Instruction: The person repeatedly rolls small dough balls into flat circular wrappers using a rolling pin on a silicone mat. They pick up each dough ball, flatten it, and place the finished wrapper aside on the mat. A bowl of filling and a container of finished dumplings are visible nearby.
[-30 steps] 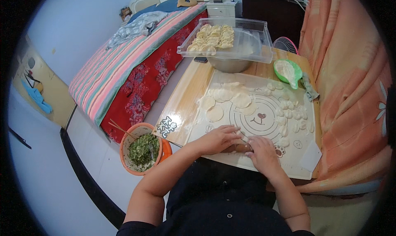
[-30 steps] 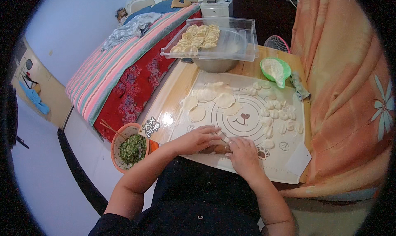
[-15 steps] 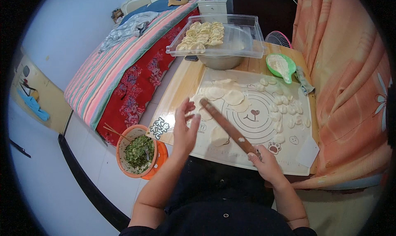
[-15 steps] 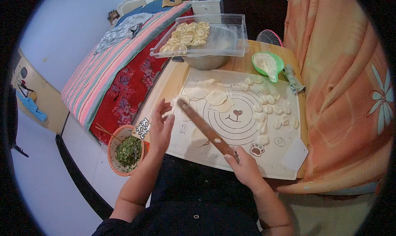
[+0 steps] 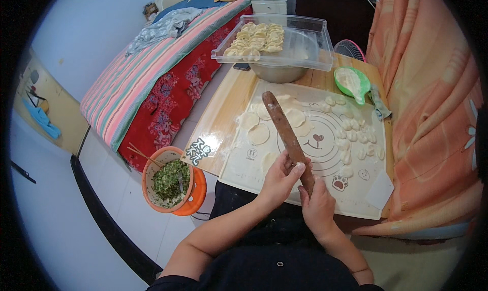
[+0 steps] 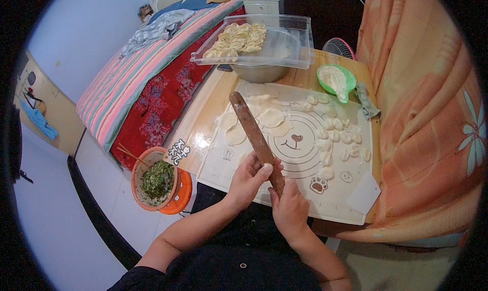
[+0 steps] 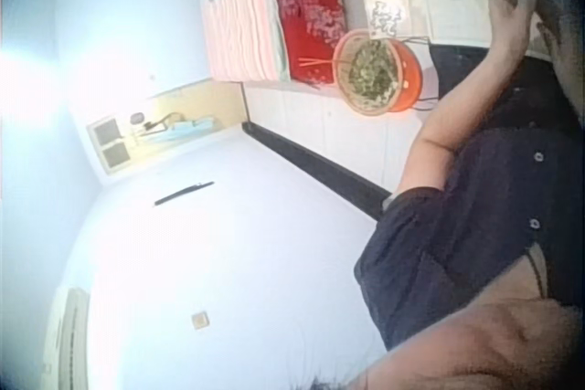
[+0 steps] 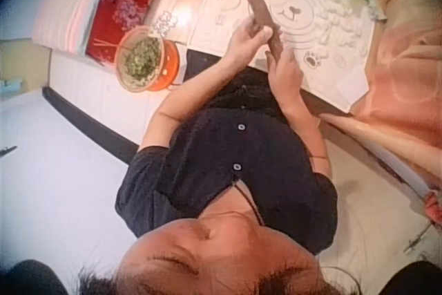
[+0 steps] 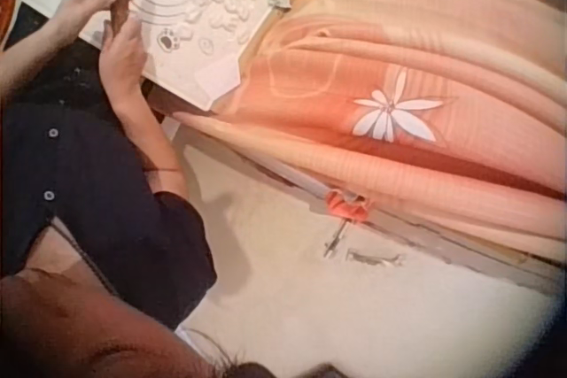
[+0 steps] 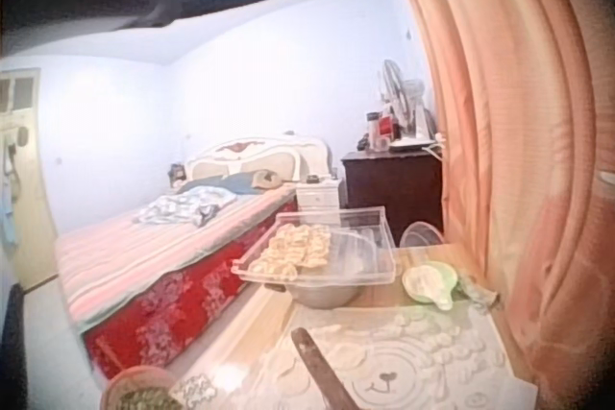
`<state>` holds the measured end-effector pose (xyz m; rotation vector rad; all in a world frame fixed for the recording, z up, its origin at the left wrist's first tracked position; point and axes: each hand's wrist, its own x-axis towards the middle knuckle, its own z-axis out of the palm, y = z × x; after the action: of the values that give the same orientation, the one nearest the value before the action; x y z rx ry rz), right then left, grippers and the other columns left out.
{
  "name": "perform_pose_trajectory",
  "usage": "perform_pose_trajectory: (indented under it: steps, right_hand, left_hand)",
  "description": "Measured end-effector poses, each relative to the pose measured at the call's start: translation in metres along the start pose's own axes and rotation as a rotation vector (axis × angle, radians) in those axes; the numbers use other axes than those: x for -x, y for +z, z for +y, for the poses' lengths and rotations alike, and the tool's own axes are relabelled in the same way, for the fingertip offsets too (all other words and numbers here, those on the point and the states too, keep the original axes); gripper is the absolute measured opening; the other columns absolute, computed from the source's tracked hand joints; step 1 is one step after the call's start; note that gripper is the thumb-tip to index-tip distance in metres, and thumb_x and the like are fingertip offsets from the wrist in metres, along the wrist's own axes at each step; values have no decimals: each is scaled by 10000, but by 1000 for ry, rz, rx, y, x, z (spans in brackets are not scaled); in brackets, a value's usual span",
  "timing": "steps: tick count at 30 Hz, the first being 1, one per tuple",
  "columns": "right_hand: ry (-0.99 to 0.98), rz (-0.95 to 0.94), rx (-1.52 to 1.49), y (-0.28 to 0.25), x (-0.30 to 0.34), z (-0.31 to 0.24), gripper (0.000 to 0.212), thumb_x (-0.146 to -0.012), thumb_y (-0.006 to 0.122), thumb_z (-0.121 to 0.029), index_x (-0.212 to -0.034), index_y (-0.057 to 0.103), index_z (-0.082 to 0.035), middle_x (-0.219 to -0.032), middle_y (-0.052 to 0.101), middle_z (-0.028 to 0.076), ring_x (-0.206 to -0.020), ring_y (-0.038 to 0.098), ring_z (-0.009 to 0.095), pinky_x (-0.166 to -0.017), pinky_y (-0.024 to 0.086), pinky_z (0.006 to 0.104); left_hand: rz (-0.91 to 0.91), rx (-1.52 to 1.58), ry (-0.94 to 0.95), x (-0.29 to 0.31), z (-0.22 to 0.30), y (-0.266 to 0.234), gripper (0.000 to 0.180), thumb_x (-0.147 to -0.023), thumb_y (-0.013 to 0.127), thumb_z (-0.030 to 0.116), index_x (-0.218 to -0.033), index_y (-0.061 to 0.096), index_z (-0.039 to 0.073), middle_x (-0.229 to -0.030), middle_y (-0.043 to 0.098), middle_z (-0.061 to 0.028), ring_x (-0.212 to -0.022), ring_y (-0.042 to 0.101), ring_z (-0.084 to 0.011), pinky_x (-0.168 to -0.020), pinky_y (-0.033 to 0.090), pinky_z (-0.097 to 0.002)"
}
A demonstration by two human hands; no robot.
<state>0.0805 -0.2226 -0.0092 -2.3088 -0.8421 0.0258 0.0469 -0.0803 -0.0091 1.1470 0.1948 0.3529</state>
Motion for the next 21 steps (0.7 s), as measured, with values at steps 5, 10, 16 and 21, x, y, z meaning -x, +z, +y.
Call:
perform_pose_trajectory:
  steps: [5,10,16,21]
  right_hand:
    - [-71,60,51,5,1,4,448,-887,697,-230,-1201,487,13,-950,653,226,-830,655,422,-671,512,510]
    - [40,-109,38,-1,-1,2,453,-907,666,-238,-1225,476,21,-986,646,254,-870,643,441,-718,501,521]
    - [180,-186,-160,-11,-5,9,460,-950,602,-267,-1265,432,23,-992,643,281,-850,638,475,-726,490,558]
    - [118,-115,-316,-8,-3,20,440,-957,582,-251,-1277,421,4,-1016,634,291,-896,623,490,-753,476,567]
  left_hand:
    - [58,-47,-64,-13,-6,-1,273,-1029,520,238,-1156,491,-1,-1060,657,-126,-975,668,-220,-879,547,-369]
    - [71,-98,-168,-27,-4,-3,358,-1050,465,351,-1118,490,0,-984,666,-129,-905,684,-227,-836,556,-359]
    - [-55,-106,-159,-32,-15,0,346,-1050,475,337,-1146,463,5,-1017,642,-127,-908,682,-226,-851,553,-377]
    - [-115,-152,-33,-21,-19,10,318,-1046,497,271,-1196,425,1,-1056,603,-115,-912,679,-218,-868,550,-393]
